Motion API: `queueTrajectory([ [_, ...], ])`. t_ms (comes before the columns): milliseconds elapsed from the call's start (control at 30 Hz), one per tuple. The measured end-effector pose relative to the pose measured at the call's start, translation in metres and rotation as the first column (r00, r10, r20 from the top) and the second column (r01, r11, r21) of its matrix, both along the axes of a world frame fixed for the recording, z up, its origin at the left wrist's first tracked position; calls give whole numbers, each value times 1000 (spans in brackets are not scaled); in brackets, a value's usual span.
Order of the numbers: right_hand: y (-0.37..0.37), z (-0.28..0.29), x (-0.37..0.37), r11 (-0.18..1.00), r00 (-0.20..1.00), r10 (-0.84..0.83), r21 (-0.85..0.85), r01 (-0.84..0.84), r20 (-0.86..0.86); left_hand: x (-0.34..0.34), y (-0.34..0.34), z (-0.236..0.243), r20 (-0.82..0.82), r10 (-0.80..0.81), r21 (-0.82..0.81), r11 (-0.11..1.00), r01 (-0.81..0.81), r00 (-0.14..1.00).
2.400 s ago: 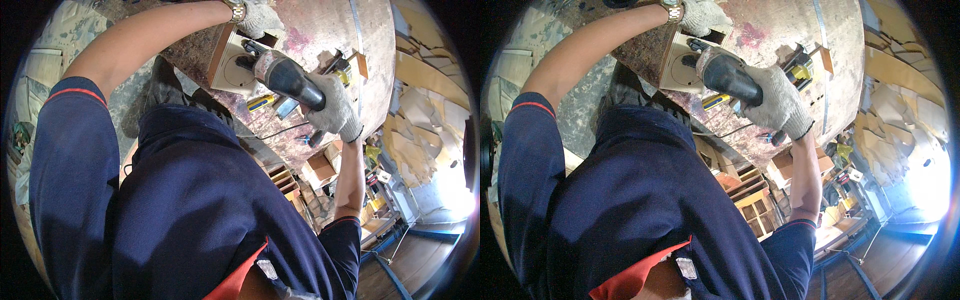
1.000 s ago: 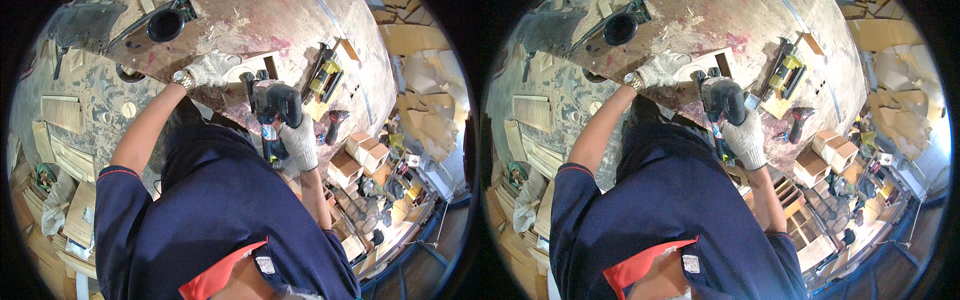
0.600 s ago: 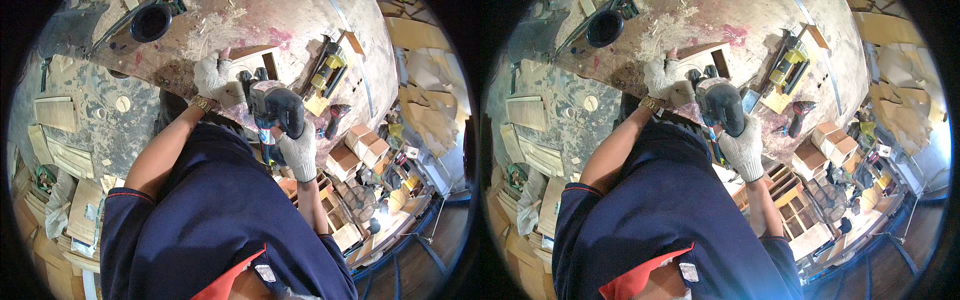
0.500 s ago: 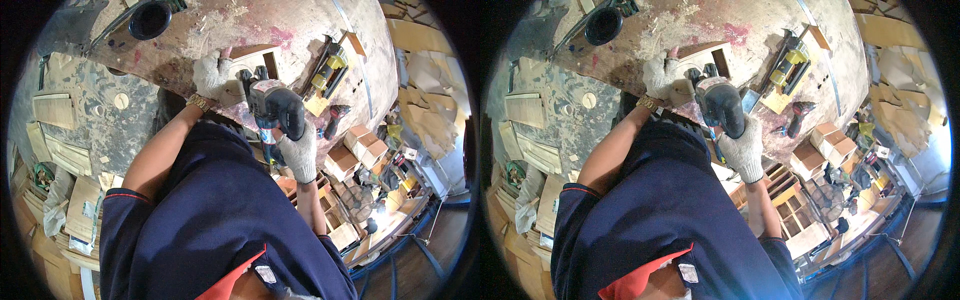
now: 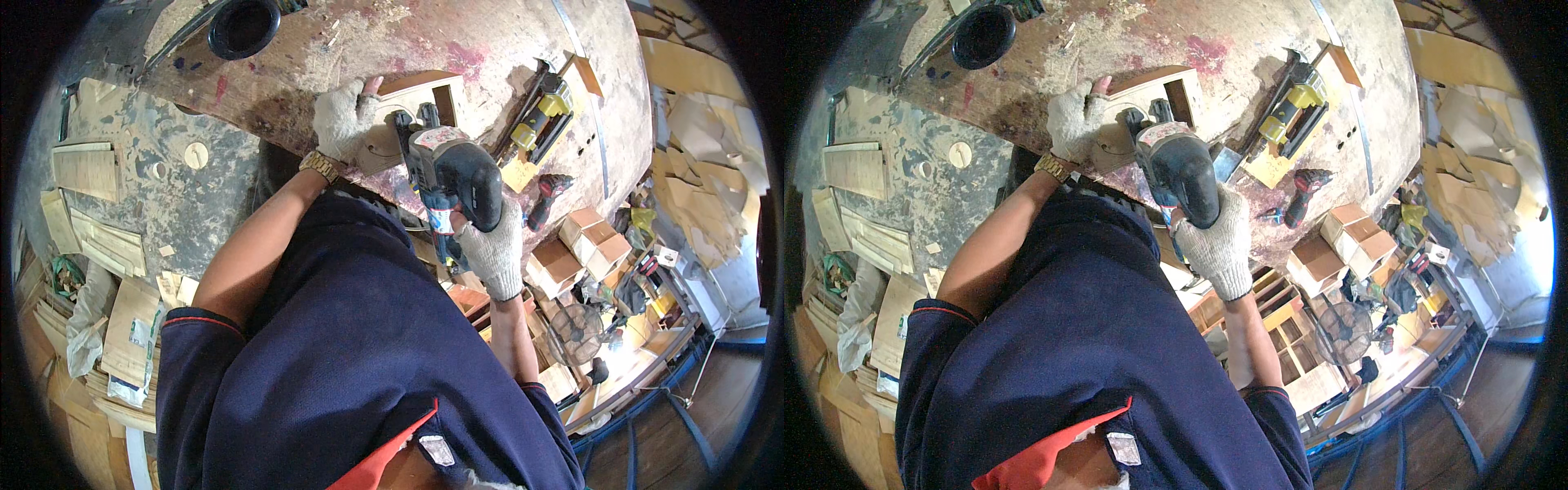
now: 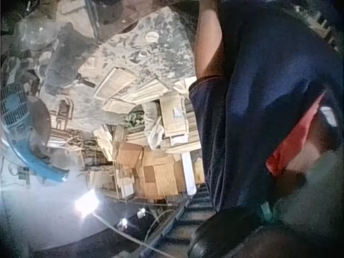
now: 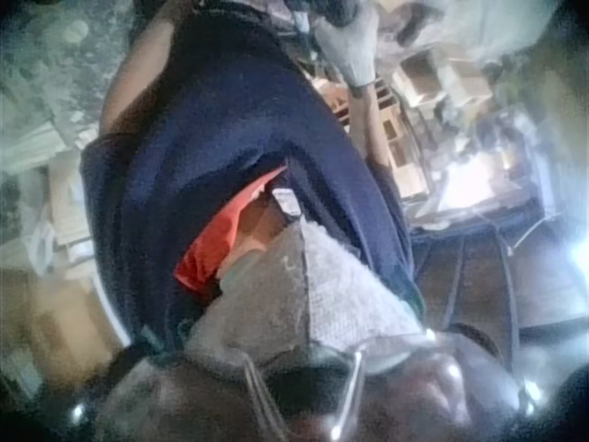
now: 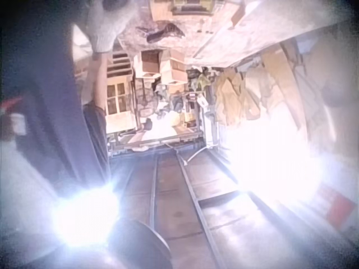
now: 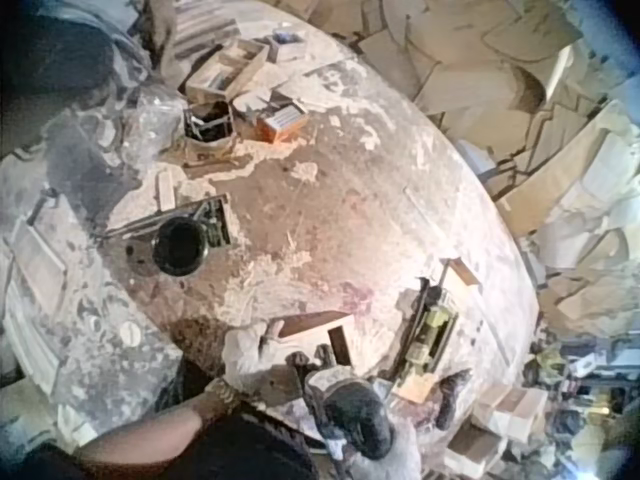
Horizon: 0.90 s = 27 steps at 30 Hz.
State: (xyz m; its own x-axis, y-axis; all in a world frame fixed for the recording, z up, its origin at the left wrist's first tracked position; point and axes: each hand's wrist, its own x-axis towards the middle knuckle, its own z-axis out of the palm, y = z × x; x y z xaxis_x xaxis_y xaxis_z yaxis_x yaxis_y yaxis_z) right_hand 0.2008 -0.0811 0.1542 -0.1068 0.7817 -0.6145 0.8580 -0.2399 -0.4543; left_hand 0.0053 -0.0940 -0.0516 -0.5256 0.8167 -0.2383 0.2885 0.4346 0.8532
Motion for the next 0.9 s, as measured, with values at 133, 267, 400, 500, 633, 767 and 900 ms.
queueTrajectory([
  [133,5,2,0,1000,999,18,-18,-18,-32,0,0,-2,-32,-13,8,1000,13,999],
  [267,13,2,0,997,996,70,-31,-72,-50,1,0,-5,-38,-5,2,1000,5,999],
  [400,18,3,2,991,991,129,-14,-130,-23,-1,0,-6,83,-21,-41,999,25,996],
  [500,23,5,3,988,988,154,-31,-154,-5,-3,0,-3,7,-67,-103,992,68,998],
  [633,30,6,3,978,978,207,-42,-206,7,-3,0,1,16,-58,-87,994,60,998],
  [767,36,8,1,968,969,245,-48,-245,2,-4,1,3,19,-47,-8,999,47,999],
  [900,44,11,0,954,956,289,-95,-284,44,-3,1,4,104,-24,-26,999,27,994],
])
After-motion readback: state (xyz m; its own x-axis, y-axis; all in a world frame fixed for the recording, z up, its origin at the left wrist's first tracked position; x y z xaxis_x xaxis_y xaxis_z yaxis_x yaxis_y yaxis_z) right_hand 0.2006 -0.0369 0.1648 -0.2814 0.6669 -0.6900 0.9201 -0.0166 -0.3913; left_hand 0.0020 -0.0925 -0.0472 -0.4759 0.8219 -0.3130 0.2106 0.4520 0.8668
